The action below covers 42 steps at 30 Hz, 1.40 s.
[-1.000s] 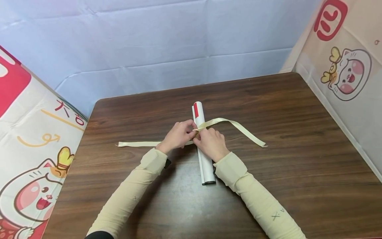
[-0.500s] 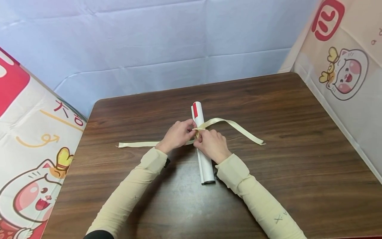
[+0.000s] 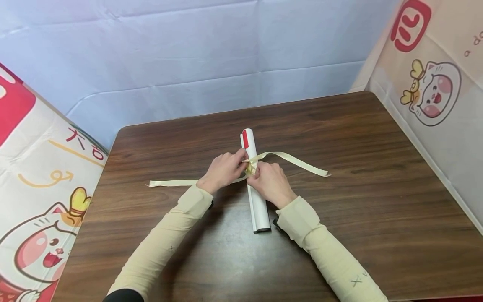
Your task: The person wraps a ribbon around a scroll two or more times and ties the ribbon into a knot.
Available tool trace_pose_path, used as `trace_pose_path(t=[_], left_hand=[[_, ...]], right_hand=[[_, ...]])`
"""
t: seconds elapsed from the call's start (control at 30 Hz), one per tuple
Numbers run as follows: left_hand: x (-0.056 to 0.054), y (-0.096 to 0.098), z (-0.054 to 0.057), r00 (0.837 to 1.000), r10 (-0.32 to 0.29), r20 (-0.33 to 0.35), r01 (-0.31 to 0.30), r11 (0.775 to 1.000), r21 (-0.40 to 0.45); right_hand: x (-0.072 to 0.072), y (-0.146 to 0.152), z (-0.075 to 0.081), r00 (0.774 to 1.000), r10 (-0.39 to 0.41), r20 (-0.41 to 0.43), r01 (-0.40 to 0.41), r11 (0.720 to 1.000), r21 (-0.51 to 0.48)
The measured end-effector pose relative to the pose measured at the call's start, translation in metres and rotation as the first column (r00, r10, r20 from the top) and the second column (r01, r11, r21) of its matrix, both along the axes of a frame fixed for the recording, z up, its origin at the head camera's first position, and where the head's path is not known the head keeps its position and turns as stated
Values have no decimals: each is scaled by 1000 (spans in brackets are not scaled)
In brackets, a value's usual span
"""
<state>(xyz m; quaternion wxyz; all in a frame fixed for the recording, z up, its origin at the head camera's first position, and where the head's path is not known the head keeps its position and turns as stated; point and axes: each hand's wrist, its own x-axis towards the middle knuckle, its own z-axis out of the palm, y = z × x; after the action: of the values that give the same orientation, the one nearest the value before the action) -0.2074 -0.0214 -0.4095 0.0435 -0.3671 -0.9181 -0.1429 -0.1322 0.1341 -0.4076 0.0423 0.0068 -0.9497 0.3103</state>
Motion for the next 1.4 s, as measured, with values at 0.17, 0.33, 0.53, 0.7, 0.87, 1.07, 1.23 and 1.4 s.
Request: trace_pose_path(t=[0.17, 0.33, 0.53, 0.7, 0.87, 1.07, 1.23, 1.4], left_hand=[[0, 0, 0, 1000, 9, -20, -10, 1000, -20], [-1, 1, -2, 999, -3, -47, 1, 1000, -27], [-1, 0, 0, 999, 2, -36, -3, 1000, -23], [-1, 1, 1, 1000, 9, -21, -9, 999, -36], [-1, 2, 1, 1000, 16, -13, -16, 998, -59], [-2, 3, 0, 1000, 18, 1, -17, 998, -67], [-2, 4, 0, 999, 21, 26, -19, 997, -76], [-2, 5, 0, 999, 22, 28, -19, 997, -76]], right_hand=[[0, 3, -3, 999, -12, -30, 11, 1000, -26], [2, 5, -6, 991, 94, -97, -95, 995, -4], [7, 6, -4, 965, 233, -123, -225, 971, 75], [8, 7, -1, 976, 215, -39, -210, 971, 112], [12, 9, 0, 961, 277, 19, -276, 948, 156], [18, 12, -5, 878, 468, -95, -437, 868, 236], [21, 15, -8, 760, 610, -224, -553, 788, 270], [25, 17, -2, 753, 624, -211, -563, 776, 284]])
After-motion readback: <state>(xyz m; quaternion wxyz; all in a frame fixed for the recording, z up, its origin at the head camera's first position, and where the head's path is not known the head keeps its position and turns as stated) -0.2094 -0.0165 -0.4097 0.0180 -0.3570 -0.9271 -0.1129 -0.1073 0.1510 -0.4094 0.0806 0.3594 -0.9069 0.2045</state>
